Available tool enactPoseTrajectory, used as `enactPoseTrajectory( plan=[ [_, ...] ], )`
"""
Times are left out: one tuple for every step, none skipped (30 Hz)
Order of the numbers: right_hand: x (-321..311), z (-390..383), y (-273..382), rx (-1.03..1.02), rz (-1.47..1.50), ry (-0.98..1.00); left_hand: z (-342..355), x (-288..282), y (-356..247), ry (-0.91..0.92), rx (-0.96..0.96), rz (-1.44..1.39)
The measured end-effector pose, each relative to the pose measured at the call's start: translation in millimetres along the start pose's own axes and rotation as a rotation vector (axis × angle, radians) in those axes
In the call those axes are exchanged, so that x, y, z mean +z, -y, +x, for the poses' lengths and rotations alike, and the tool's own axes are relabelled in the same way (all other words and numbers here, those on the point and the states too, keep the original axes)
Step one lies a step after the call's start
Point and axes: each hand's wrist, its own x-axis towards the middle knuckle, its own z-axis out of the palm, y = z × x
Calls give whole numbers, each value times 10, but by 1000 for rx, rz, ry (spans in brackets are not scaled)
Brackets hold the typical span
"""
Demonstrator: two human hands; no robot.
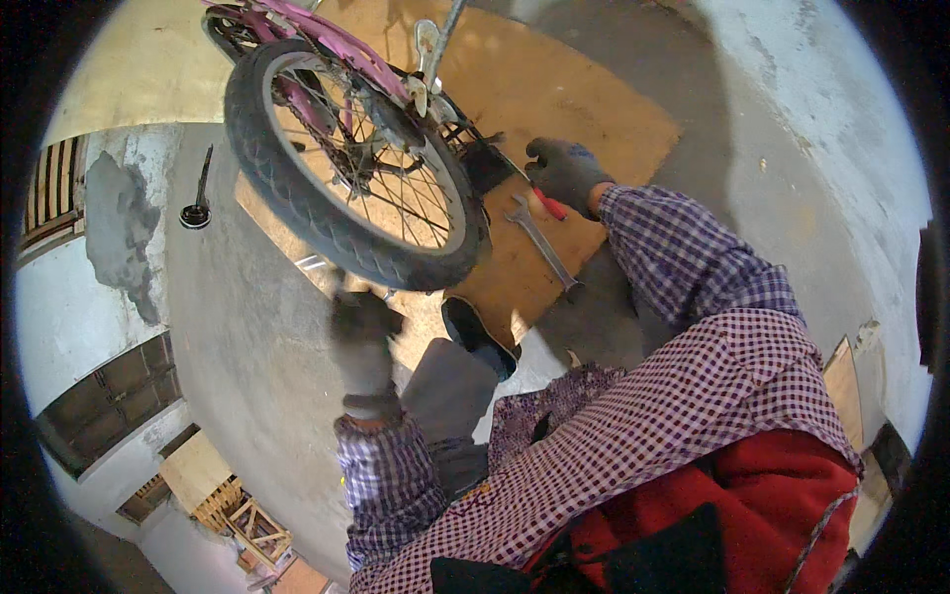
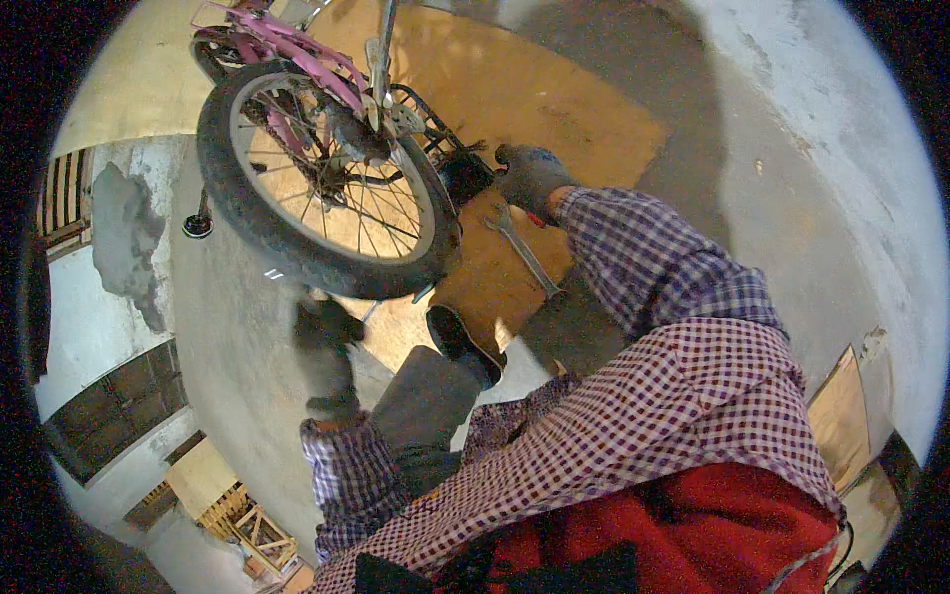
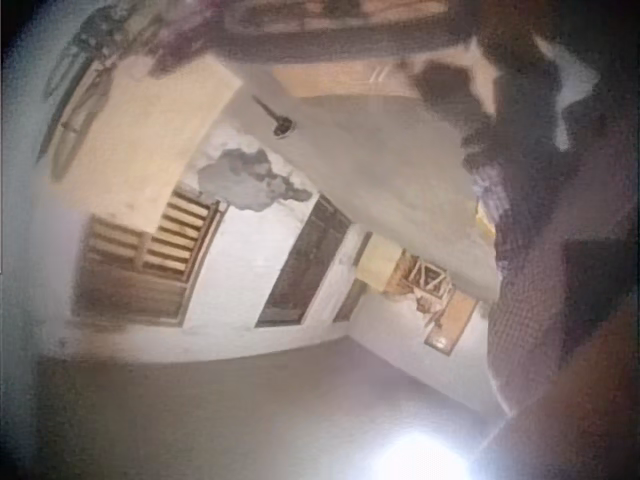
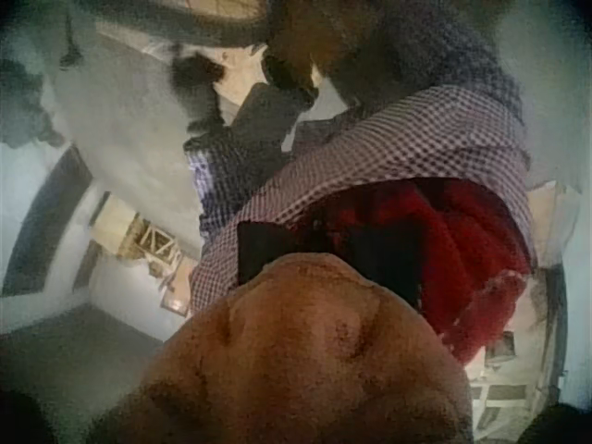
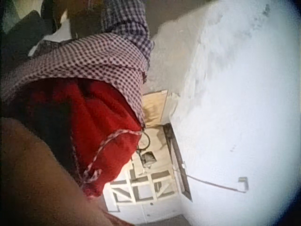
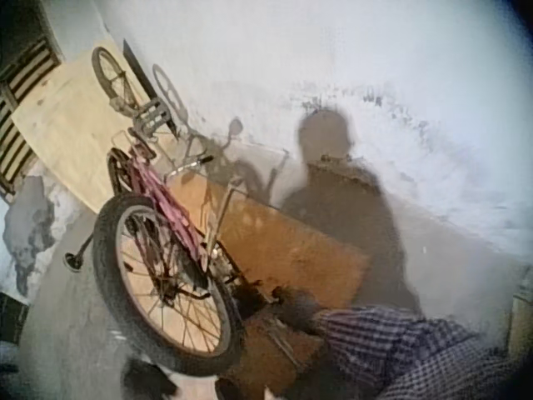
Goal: The person uses a wrench and screwdriver to adjust the rear wheel and brake assembly of a pink bicycle. They tighten bolts on the wheel hub and brake caliper, then test the wheel by spinning it.
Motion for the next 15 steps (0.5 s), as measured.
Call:
enactPoseTrajectory(
  plan=[
    [-67, 47, -32, 7, -2, -48, -32, -37, -250, 197, 44, 95],
    [-147, 13, -69, -2, -21, -76, -57, -120, -427, 369, -25, 67],
    [-223, 20, -78, -23, -58, -90, -165, -148, -601, 463, -520, -383],
    [-267, 10, -85, -39, -72, -103, -179, -213, -662, 413, -440, -243],
    [-324, 34, -131, -94, -58, -110, -214, -265, -689, 242, -576, -296],
    [-342, 86, -177, -51, -112, -130, -264, -252, -659, 82, -567, -425],
    [-329, 147, -239, -46, -140, -142, -342, -244, -619, -120, -540, -574],
    [-311, 231, -317, -17, -200, -146, -420, -189, -550, -127, -629, -535],
    [-265, 280, -383, -59, -225, -150, -548, -177, -529, -107, -654, -552],
    [-229, 339, -451, -61, -269, -141, -665, -135, -510, -86, -678, -569],
    [-183, 370, -491, -64, -314, -132, -769, -131, -518, -23, -691, -602],
    [-154, 394, -515, -87, -346, -99, -881, -139, -567, 50, -724, -642],
    [-143, 413, -523, -110, -378, -66, -930, -145, -603, 106, -745, -678],
    [-143, 414, -503, -138, -398, -39, -955, -185, -668, 142, -751, -712],
    [-170, 401, -486, -145, -436, -39, -937, -185, -728, 173, -750, -738]
  ],
)
